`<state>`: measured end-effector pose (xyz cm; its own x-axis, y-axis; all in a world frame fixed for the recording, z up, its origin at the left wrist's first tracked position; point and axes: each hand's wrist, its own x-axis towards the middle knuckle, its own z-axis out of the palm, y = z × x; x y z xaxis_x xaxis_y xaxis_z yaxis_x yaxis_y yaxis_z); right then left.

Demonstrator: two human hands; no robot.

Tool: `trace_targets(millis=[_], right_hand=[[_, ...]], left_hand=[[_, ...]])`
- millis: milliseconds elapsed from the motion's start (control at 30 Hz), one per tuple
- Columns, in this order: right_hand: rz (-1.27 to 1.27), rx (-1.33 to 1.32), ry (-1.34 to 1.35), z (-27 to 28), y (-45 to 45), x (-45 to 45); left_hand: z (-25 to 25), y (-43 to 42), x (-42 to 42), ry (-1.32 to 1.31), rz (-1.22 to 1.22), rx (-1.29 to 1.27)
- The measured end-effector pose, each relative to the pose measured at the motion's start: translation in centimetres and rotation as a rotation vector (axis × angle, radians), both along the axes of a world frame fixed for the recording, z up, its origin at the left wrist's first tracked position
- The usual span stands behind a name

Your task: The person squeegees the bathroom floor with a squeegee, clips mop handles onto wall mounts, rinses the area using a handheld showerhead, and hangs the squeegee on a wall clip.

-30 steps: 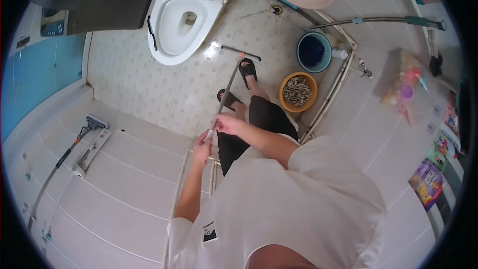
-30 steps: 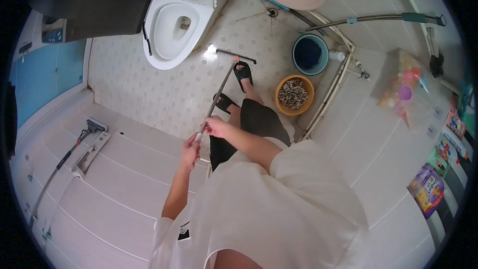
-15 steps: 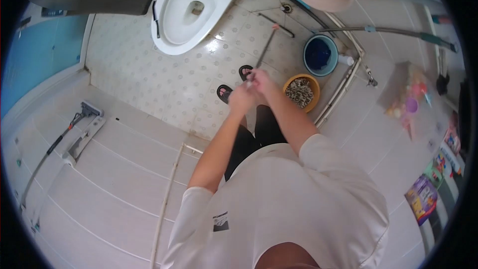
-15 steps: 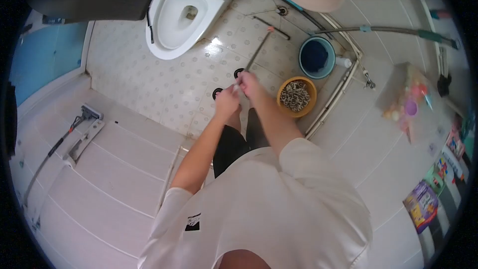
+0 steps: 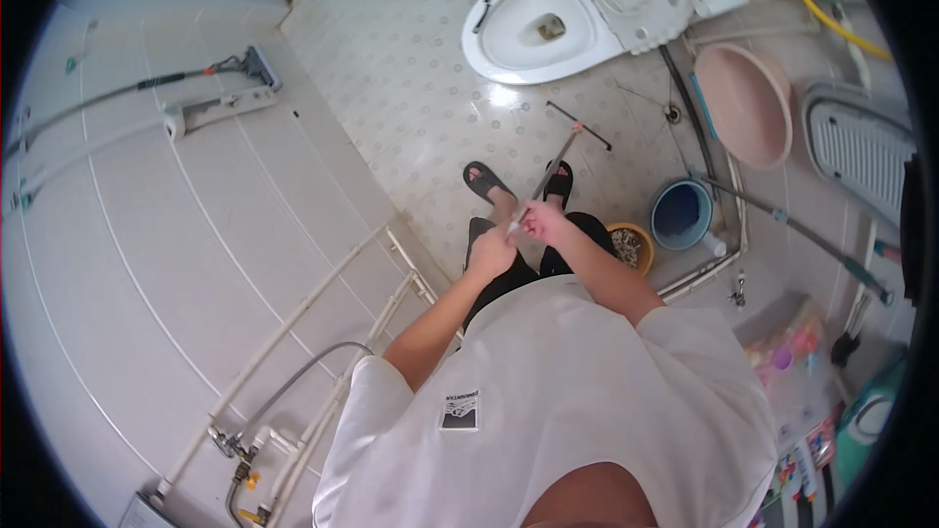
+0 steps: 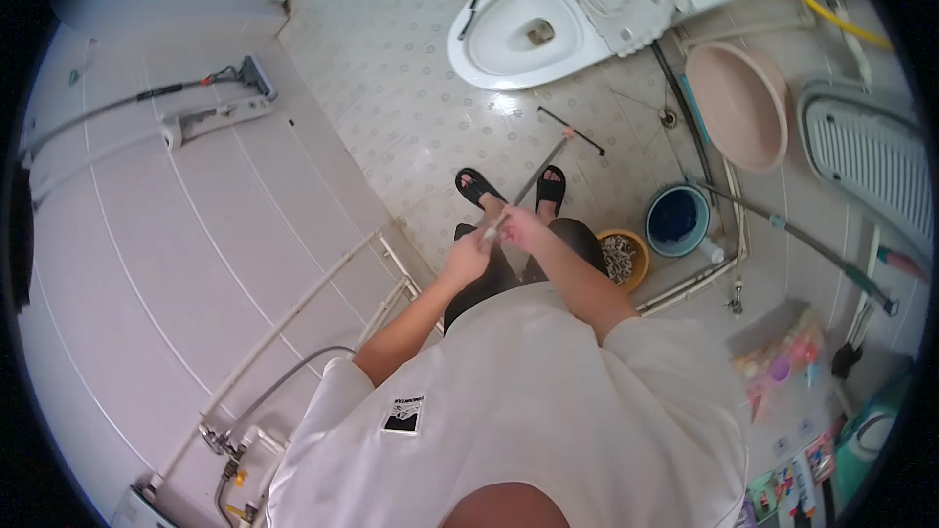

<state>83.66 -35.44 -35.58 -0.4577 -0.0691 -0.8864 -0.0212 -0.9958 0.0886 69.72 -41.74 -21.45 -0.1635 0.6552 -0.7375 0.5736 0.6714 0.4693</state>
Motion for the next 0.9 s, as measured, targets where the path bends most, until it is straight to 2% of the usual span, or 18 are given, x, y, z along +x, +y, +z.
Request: trace_targets(millis=[100, 233, 367, 467, 567, 633, 667, 767, 833, 900], right_hand=[[0.17, 0.029, 0.103, 2.2, -1.2, -5.7], [0.351, 0.142, 0.018, 3.2, -1.8, -13.8], [0.399, 0.247, -0.006, 3.0, -2.1, -21.1], [0.48, 0.288, -0.047, 2.7, -1.3, -27.3], [0.575, 0.327, -0.023, 3.4, 0.4, -31.8], [0.597, 0.401, -0.062, 4.8, 1.4, -34.8], [0.573, 0.427, -0.1, 3.2, 1.5, -35.9], [0.487, 0.496, -0.172, 1.5, 3.0, -39.3], [0.424, 0.543, -0.166, 1.2, 5.2, -41.0], [0.478, 0.646, -0.151, 0.6, 8.4, -43.3]], left_hand=[[1.9, -3.2, -3.9, 0.006, 0.176, -0.005], [3.7, -5.0, -8.2, 0.076, 0.32, 0.018], [4.8, -5.1, -13.4, 0.116, 0.474, 0.004], [5.7, -4.6, -18.3, 0.053, 0.602, 0.054], [3.7, -5.0, -21.6, 0.145, 0.601, 0.218], [3.6, -3.8, -23.7, -0.176, 0.897, 0.075], [3.6, -2.9, -25.0, -0.34, 1.034, 0.004], [2.5, 0.5, -27.8, -0.711, 1.533, -0.011], [1.1, 2.5, -30.2, -0.91, 1.578, 0.058], [-1.2, 4.9, -32.7, -1.038, 1.603, 0.076]])
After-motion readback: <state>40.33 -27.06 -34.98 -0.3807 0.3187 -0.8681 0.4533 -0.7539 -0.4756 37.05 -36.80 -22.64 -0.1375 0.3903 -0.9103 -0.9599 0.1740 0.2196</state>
